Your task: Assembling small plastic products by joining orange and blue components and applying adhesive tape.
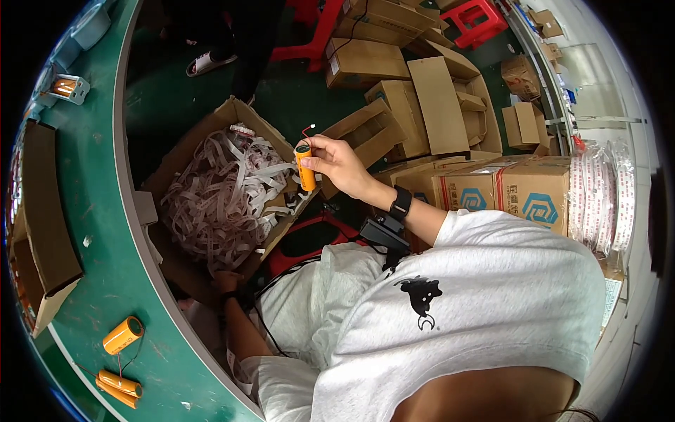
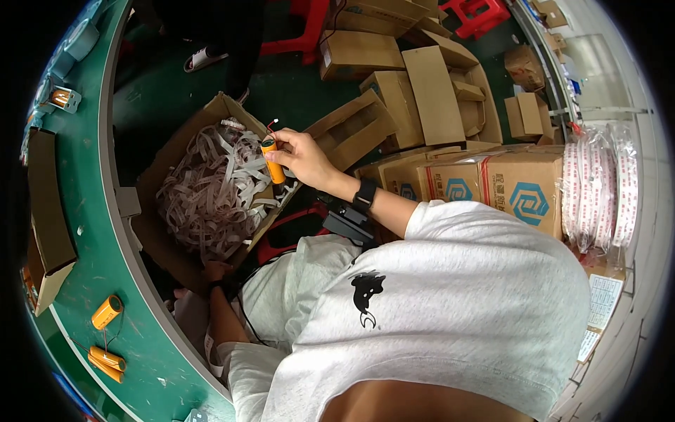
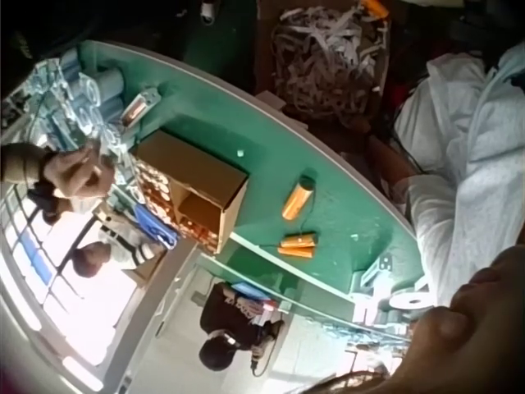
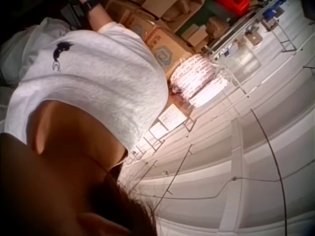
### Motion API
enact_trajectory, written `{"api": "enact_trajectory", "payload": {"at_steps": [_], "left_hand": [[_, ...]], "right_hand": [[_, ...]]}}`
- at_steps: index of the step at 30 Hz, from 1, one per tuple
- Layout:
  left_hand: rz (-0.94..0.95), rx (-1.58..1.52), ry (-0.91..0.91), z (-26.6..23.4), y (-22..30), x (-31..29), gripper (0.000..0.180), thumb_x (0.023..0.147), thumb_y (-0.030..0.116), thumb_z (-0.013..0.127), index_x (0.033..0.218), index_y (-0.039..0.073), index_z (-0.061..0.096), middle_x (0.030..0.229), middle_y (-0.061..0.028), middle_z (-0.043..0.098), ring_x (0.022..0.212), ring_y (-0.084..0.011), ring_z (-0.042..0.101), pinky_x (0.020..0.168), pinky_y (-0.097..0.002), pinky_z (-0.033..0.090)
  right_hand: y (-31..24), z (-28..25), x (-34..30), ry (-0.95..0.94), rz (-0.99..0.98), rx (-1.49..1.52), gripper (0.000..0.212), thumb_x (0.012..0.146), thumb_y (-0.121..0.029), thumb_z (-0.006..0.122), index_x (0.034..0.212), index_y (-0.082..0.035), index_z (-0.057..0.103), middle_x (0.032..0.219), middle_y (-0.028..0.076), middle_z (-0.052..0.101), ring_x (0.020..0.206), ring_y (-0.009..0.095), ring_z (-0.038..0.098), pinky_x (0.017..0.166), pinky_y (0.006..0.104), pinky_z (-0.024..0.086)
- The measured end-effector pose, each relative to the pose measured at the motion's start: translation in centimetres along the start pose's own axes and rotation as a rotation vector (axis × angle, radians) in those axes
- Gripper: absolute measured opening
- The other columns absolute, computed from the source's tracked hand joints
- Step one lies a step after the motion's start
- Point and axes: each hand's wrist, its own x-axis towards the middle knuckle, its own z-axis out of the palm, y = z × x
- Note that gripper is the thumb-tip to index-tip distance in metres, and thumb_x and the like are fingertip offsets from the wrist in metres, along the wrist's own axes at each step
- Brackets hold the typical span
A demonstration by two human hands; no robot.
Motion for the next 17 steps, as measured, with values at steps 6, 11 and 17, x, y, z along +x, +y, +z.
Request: {"api": "enact_trajectory", "payload": {"at_steps": [6, 11, 17], "left_hand": [[0.004, -0.239, -0.253, 2.9, -14.7, 2.2, 0.021, 0.067, 0.015, 0.071, 0.081, 0.001, 0.069, 0.069, -0.0107, 0.065, 0.059, -0.0173, 0.059, 0.059, -0.0271, 0.048], [-0.078, -0.187, -0.689, 4.0, -6.7, 2.5, 0.071, 0.066, 0.017, 0.073, 0.128, 0.011, 0.039, 0.106, -0.0141, 0.054, 0.090, -0.0223, 0.053, 0.081, -0.0401, 0.043], [0.312, 0.169, -0.458, 1.4, -3.6, 1.1, 0.077, 0.073, 0.032, 0.066, 0.138, 0.019, 0.025, 0.146, -0.0122, 0.003, 0.132, -0.0332, 0.012, 0.101, -0.0308, 0.029]], "right_hand": [[-0.5, 1.6, 0.4, -0.086, -0.003, 0.003, 0.016, 0.082, -0.004, 0.058, 0.096, 0.003, 0.054, 0.090, 0.002, 0.050, 0.085, 0.009, 0.052, 0.078, 0.0237, 0.042], [0.5, 0.0, 0.0, -0.058, -0.009, -0.100, 0.018, 0.085, -0.007, 0.056, 0.101, 0.000, 0.053, 0.094, 0.002, 0.054, 0.089, 0.009, 0.053, 0.081, 0.0235, 0.043], [-0.4, 0.4, -0.3, -0.072, -0.012, -0.084, 0.018, 0.085, -0.007, 0.056, 0.101, -0.001, 0.053, 0.094, 0.001, 0.053, 0.090, 0.009, 0.052, 0.081, 0.0236, 0.043]]}}
